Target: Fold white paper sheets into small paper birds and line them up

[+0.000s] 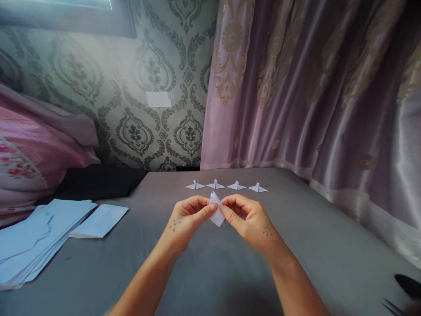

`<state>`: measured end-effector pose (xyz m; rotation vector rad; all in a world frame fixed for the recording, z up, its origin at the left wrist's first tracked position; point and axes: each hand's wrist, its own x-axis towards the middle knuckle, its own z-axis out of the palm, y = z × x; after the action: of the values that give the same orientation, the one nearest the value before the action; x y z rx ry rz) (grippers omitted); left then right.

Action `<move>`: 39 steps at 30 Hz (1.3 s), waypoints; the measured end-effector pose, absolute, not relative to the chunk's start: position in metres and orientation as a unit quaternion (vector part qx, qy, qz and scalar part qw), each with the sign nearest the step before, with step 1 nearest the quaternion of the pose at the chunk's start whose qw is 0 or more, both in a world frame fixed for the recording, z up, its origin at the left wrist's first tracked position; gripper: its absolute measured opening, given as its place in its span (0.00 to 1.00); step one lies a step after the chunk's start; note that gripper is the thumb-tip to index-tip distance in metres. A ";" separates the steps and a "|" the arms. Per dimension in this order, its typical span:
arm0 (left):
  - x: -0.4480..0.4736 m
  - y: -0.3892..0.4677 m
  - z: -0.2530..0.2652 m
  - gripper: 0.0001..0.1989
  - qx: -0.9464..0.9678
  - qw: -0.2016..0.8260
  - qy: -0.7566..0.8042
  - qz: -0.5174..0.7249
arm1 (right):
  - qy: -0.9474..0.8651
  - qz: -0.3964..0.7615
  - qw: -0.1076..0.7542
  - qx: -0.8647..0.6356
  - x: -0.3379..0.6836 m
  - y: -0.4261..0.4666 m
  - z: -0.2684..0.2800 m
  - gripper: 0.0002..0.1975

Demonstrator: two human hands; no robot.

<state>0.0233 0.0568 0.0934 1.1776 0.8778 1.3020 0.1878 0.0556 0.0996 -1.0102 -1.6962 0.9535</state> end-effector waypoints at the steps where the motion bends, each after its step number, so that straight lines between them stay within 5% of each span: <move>1: 0.024 0.057 0.094 0.08 0.493 0.559 0.373 0.552 | -0.685 0.395 0.456 -0.408 0.187 0.056 0.099 0.09; 21: 0.026 0.056 0.090 0.14 0.448 0.581 0.371 0.570 | -0.684 0.459 0.423 -0.377 0.183 0.057 0.096 0.08; 29: 0.016 0.063 0.086 0.17 0.391 0.629 0.369 0.561 | -0.602 0.571 0.418 -0.370 0.186 0.060 0.097 0.21; 39: 0.021 0.064 0.084 0.18 0.398 0.609 0.397 0.559 | -0.591 0.579 0.392 -0.401 0.177 0.060 0.094 0.13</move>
<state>0.0213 0.0637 0.0839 0.9197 0.9179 1.2916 0.1770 0.0601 0.0939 -1.0192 -1.5017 1.4716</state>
